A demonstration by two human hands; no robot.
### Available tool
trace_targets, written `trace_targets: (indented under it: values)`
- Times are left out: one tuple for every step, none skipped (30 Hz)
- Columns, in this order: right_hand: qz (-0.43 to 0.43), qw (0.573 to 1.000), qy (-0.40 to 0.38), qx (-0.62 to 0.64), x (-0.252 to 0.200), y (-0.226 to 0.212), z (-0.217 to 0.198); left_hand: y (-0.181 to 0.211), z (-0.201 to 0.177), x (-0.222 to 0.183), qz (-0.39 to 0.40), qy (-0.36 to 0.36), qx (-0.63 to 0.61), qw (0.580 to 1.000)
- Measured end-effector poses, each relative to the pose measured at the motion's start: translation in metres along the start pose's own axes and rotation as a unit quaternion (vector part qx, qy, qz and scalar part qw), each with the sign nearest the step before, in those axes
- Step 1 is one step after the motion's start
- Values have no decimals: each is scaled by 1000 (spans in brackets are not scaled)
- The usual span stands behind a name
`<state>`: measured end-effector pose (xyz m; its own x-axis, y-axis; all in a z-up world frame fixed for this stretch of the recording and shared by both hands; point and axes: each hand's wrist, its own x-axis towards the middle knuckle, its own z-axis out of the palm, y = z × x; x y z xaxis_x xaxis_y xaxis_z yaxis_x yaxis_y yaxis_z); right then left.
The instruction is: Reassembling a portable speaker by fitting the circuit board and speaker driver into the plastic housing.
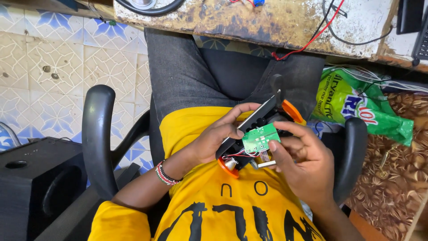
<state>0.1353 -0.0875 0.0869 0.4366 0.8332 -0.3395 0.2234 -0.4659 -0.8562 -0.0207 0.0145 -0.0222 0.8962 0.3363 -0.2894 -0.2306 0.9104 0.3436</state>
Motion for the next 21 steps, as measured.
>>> trace_targets:
  values:
    - [27,999,13,26,0,3,0,1,-1,0,3,-21,-18,1000]
    - [29,999,14,27,0,2,0,3,0,0,1,-20,-17,1000]
    - [28,999,1,37,0,1,-1,6,0,0,-4,-37,-5,999]
    - [28,998,-12,47,-1,0,-1,8,0,1,-9,-54,7,998]
    - [30,998,-10,48,-2,1,-2,7,0,0,-13,-54,6,998]
    - [24,999,-17,44,-3,1,-2,7,-1,0,-13,-57,10,998]
    - [18,999,-24,40,-4,2,-2,6,-1,0,-13,-61,14,998]
    - [19,999,-25,41,-3,2,-3,5,-2,0,-12,-59,14,998]
    - [10,999,-29,28,-2,2,-4,4,-3,1,-13,-64,8,998]
    - [1,999,-34,16,-2,3,-5,3,-3,1,-14,-68,3,998]
    - [2,999,-34,16,-2,2,-5,3,-3,0,-14,-67,3,998]
    - [13,999,-35,27,-2,1,-5,4,-2,0,-13,-68,9,998]
    - [25,998,-36,37,-2,0,-5,5,-2,0,-12,-69,16,997]
    - [24,998,-36,37,-1,2,-5,5,-1,1,-12,-69,17,997]
    - [32,998,-36,40,-1,4,-6,5,-1,1,-13,-69,24,997]
    - [41,998,-39,42,0,6,-7,5,-1,0,-12,-67,30,997]
    - [41,997,-41,42,0,6,-7,5,-1,0,-11,-65,29,997]
    - [48,997,-39,49,0,7,-8,5,-1,0,-14,-67,23,997]
    - [54,996,-37,55,1,8,-8,5,-1,0,-16,-70,16,997]
    - [54,996,-37,55,1,8,-9,4,-1,0,-16,-71,15,997]
    - [57,995,-45,67,1,8,-9,3,-1,0,-15,-69,16,997]
